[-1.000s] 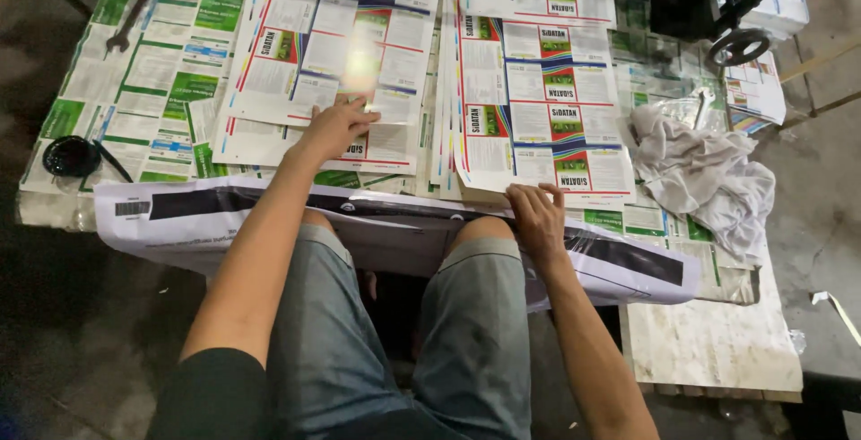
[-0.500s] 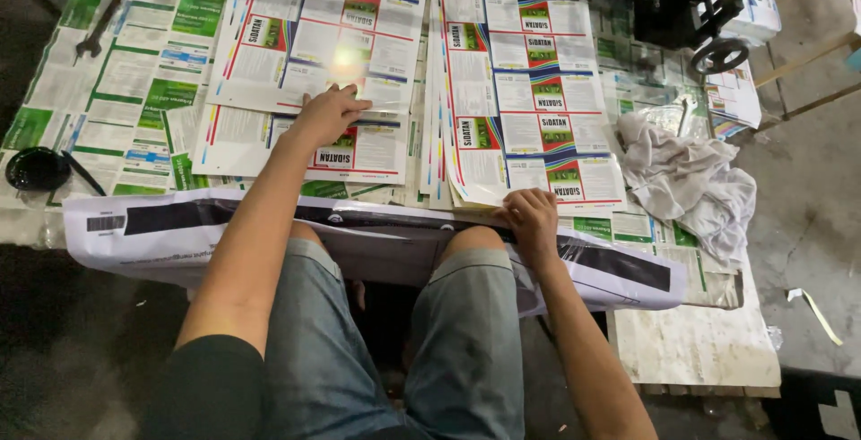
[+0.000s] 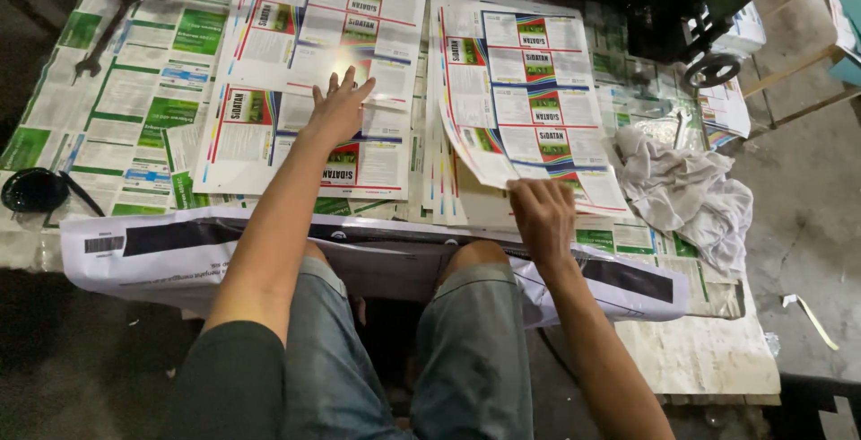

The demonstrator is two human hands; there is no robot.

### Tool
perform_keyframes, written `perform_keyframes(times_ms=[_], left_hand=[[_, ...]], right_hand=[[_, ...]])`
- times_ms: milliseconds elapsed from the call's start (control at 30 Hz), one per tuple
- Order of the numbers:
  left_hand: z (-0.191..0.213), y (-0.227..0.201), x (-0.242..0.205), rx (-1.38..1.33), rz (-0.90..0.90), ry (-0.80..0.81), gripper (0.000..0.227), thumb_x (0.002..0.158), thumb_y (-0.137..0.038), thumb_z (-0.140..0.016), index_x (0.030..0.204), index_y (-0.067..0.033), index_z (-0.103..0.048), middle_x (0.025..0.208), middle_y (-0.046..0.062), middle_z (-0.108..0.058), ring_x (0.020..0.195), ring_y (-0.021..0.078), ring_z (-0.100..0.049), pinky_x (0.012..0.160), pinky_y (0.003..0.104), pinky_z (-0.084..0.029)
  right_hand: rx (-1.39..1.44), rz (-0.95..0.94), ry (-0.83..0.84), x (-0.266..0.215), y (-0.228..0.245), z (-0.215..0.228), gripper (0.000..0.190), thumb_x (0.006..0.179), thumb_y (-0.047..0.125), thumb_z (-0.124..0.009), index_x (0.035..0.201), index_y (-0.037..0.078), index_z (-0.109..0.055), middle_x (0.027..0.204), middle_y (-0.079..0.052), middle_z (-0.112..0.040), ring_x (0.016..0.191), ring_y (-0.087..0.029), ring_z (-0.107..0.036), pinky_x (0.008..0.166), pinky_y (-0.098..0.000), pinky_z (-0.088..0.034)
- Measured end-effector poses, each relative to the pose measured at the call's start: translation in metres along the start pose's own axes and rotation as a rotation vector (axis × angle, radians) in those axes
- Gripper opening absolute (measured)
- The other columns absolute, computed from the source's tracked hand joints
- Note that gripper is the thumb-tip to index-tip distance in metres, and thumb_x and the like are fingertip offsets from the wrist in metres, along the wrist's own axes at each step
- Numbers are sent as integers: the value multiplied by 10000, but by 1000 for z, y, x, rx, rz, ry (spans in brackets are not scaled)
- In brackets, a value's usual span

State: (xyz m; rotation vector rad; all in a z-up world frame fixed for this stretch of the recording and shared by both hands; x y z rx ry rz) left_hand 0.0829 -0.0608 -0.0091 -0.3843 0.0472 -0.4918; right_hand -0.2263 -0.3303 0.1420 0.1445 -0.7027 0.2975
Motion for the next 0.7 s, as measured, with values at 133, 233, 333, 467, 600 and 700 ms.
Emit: perform_keyframes(times_ms=[133,233,333,467,600,700], left_hand=[[18,-47,-62,-26,43,-12,692,949,-228,-653,1584,-238,-378,1709,169,-168,1549,450,-195,1193,725,-182],[21,-65,-127,-27,146,194,832,887,-413,-771,1576,-253,-333,1675,170,-148,1530,436,-185,1178,741,-174],[12,-59,-163,59,116,216,1010,746,-392,-880,1563,-230,-310,1677,149,-112,1537,438,-120,1120,735,-218],[7,-39,-160,25,-10,19,821,743,-358,-847,1479,-240,-503,1627,72,-383,1509,354,-321,1134,653,-330],[-3,-24,-157,-96,-86,-143,582,769,-325,-810,1316,-203,-655,1494,71,-565,1430,334,-447,1082,591,-400],[-3,-19,-159,-186,-80,-163,325,947,-296,-735,1253,-194,-698,1451,58,-614,1401,359,-476,1079,623,-363]], right_hand=[[-68,-53,-263,-9,10,-4,98,964,95,-691,1055,96,-653,1072,-75,-733,1023,-250,-675,935,-422,-452],[26,-228,-124,-47,-14,-56,112,985,80,-672,1094,105,-664,1068,-92,-743,1016,-279,-698,954,-427,-489],[139,-327,126,-64,-25,-80,219,981,66,-669,1186,133,-706,1052,-103,-752,1032,-318,-712,885,-430,-521],[164,-186,125,-60,-25,-87,359,913,81,-676,1261,163,-710,1224,-129,-737,1166,-348,-684,912,-449,-524],[179,-179,174,-55,-31,-96,378,920,129,-680,1295,173,-706,1334,-126,-688,1257,-378,-617,980,-489,-493],[140,-216,226,-49,-34,-104,379,961,181,-657,1337,207,-688,1401,-112,-648,1322,-404,-559,1021,-532,-449]])
Point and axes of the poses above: each hand's wrist, its own x-axis towards the middle knuckle, its own z-axis out of the back of the hand, y = z × x, the point moved 5 cm from there along x, towards the middle knuckle
